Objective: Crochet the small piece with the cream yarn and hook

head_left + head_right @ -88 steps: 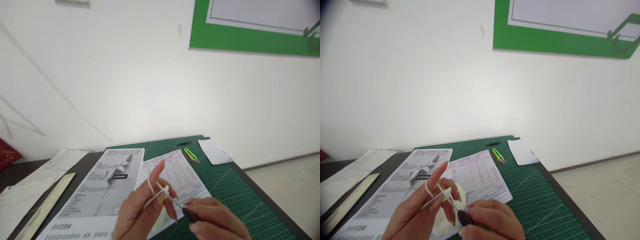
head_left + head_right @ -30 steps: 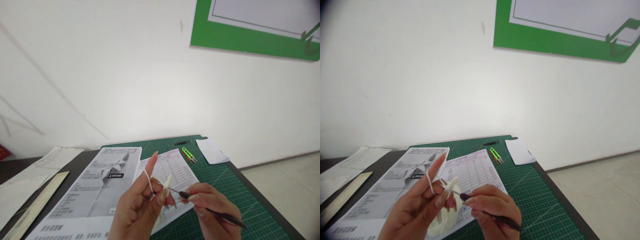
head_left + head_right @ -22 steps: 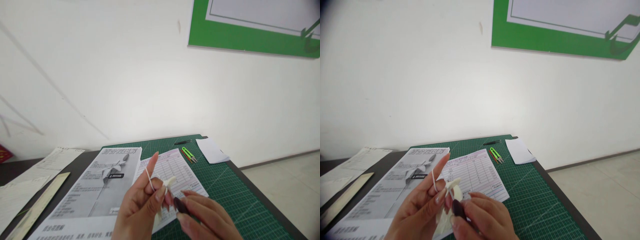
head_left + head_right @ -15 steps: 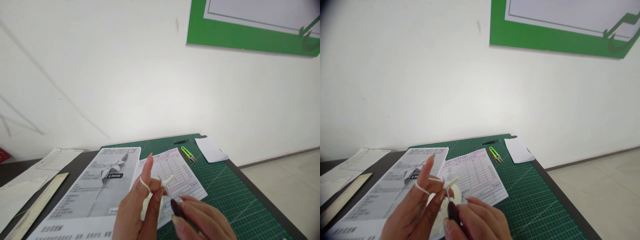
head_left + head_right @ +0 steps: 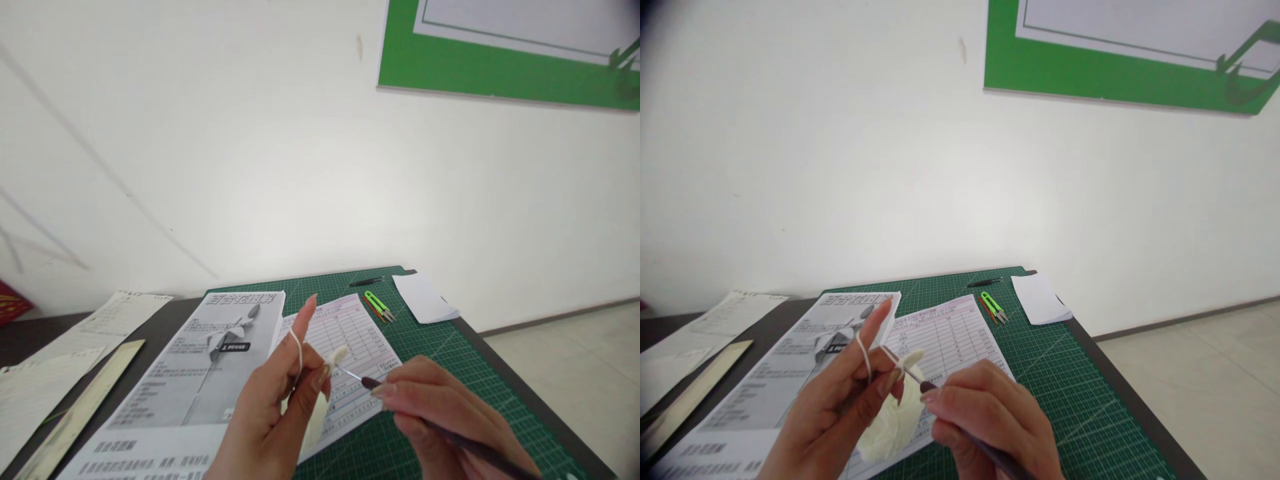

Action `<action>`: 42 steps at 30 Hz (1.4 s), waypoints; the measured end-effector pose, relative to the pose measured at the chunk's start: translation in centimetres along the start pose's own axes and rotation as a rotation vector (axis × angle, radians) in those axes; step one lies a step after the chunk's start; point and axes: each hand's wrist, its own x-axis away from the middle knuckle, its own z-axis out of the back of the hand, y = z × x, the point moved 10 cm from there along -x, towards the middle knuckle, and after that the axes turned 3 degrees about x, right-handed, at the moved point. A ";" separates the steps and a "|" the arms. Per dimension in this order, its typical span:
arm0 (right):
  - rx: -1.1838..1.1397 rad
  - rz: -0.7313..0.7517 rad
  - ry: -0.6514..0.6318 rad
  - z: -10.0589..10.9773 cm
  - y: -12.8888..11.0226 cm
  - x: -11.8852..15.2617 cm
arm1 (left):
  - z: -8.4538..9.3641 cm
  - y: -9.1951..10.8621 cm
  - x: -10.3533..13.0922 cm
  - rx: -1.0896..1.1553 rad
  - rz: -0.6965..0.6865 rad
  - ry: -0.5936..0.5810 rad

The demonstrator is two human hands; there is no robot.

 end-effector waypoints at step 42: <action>-0.954 -0.943 0.106 -5.5 11.9 1.5 | 0.4 2.6 0.5 -0.377 -0.250 0.123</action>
